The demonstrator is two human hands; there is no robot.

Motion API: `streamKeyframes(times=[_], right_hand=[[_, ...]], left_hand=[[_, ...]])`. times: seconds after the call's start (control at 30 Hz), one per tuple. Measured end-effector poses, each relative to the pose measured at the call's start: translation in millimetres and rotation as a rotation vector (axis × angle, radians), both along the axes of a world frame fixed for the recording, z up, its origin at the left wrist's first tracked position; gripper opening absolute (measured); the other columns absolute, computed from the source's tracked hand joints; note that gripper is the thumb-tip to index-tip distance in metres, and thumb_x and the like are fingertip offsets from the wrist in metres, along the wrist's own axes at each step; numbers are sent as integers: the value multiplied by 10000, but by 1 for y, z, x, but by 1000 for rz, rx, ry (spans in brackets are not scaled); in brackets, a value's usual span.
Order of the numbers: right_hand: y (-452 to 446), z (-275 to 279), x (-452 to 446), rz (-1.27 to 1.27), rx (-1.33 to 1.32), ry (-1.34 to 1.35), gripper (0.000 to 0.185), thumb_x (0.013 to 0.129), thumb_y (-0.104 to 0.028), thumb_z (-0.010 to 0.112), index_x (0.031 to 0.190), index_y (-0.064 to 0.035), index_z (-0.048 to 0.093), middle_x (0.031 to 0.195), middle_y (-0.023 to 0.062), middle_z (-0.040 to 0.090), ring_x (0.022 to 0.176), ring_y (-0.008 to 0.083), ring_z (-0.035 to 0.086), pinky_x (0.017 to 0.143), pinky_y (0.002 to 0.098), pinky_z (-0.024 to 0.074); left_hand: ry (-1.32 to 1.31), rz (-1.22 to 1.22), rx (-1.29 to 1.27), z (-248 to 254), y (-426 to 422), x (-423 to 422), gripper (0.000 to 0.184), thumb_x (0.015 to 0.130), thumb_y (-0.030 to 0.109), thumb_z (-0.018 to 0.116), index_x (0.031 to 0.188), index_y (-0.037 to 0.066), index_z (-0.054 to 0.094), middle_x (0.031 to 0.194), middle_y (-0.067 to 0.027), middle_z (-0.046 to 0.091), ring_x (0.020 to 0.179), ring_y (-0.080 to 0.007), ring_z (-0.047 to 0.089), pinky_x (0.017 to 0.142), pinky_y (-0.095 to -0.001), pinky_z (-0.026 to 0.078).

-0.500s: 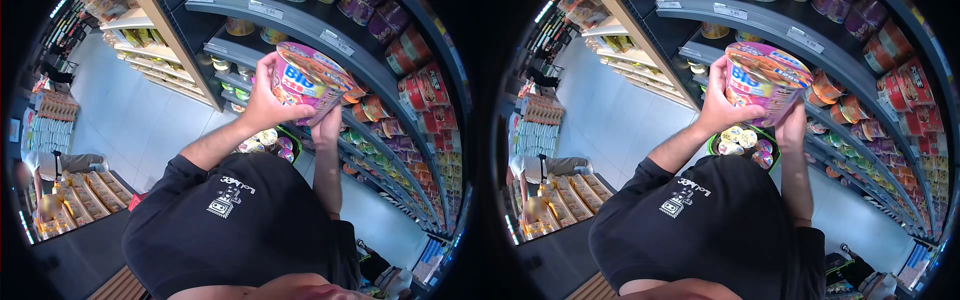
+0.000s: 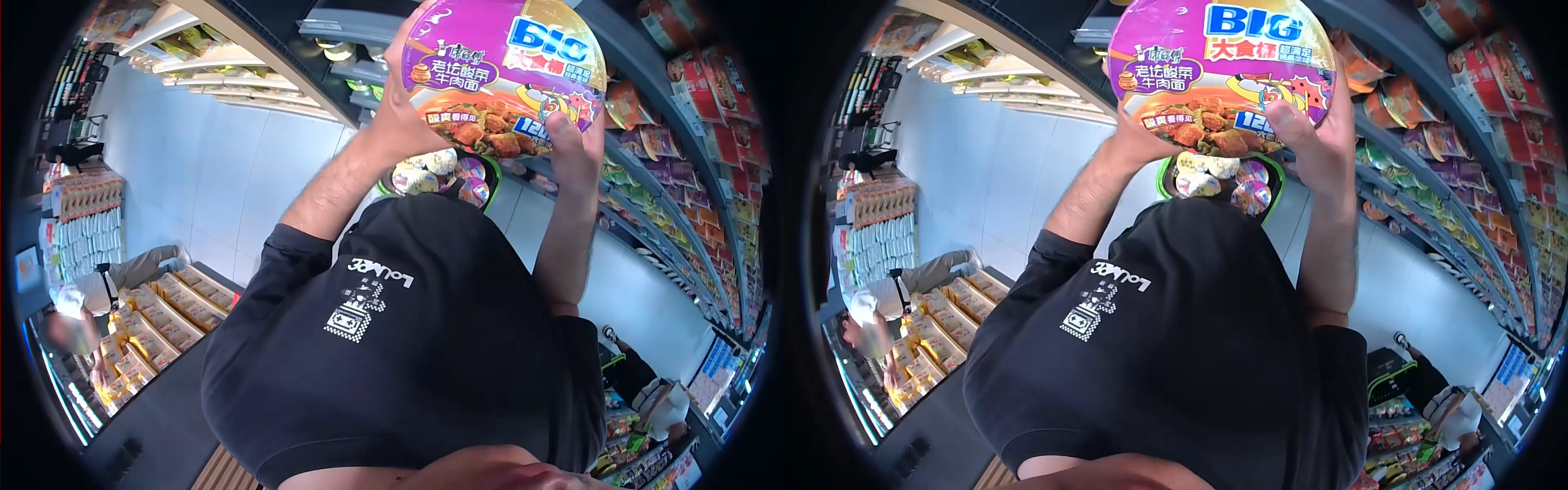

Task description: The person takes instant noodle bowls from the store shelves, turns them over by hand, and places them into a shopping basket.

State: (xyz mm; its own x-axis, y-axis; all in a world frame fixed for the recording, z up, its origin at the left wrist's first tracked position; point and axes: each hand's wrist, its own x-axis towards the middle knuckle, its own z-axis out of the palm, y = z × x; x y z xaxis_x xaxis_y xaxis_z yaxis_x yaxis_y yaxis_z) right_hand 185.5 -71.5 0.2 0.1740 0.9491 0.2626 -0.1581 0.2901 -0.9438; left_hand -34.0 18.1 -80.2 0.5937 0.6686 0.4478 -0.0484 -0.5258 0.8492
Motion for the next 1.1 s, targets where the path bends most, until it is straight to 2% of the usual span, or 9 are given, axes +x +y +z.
streamKeyframes(times=[0.13,0.2,0.3,0.47,0.57,0.67,0.83,1.0,1.1], right_hand=[[4,-20,5,53,71,9,748,870,-310,779,1427,13,399,1289,117,594,1135,170,603,989,338,487],[3,-45,15,41,-242,-84,706,872,-302,781,1402,10,434,1304,111,588,1142,163,598,981,332,491],[6,-99,12,68,-341,105,603,892,-265,763,1356,-1,482,1285,98,599,1153,167,595,987,331,491],[0,-259,-14,18,-666,738,530,975,-237,647,1421,-52,429,1337,104,578,1214,252,584,1045,424,479],[-18,-352,-41,-56,-1049,1002,563,958,-402,654,1391,-94,465,1365,168,541,1258,352,547,1059,525,448],[-38,-462,-73,-124,-1164,1171,599,914,-450,702,1345,-84,503,1324,163,558,1156,350,596,1032,463,494],[-31,-571,-107,-448,-1086,1294,440,973,-331,650,1329,-99,535,1257,69,585,1147,220,596,922,351,586],[-11,-672,-91,-590,-984,1378,386,980,-272,642,1308,-102,532,1268,67,572,1122,211,613,840,317,626],[18,-716,-86,-782,-821,1424,378,971,-224,656,1315,-132,529,1285,49,555,1132,210,600,838,320,611]], left_hand=[[-219,205,291,-5,0,23,1019,584,176,968,1422,9,413,1425,-198,489,1277,-254,544,1066,-382,460],[-281,279,376,-3,6,25,1048,585,178,969,1438,8,382,1458,-218,450,1313,-261,516,1073,-385,453],[-106,261,481,-19,19,26,1147,580,175,960,1471,90,242,1508,-283,338,1382,-409,421,1128,-482,377],[475,259,62,-100,-11,-13,1113,621,160,917,1485,3,232,1507,-283,331,1391,-438,374,1144,-453,366],[730,284,-257,-167,-44,-78,1083,703,176,880,1501,-45,180,1494,-287,344,1368,-418,408,1135,-431,378],[794,335,-458,-220,-90,-163,1039,760,149,842,1521,-29,156,1480,-294,359,1333,-407,456,1105,-435,412],[1075,384,-601,-242,-154,-288,1022,763,133,833,1526,-2,166,1407,-308,437,1221,-413,556,1007,-448,488],[1185,455,-843,-263,-203,-376,956,810,238,824,1510,41,204,1264,-255,550,1028,-310,663,818,-419,568],[1219,469,-986,-269,-202,-406,953,821,230,817,1519,41,196,1288,-250,543,1059,-291,654,854,-401,571]])
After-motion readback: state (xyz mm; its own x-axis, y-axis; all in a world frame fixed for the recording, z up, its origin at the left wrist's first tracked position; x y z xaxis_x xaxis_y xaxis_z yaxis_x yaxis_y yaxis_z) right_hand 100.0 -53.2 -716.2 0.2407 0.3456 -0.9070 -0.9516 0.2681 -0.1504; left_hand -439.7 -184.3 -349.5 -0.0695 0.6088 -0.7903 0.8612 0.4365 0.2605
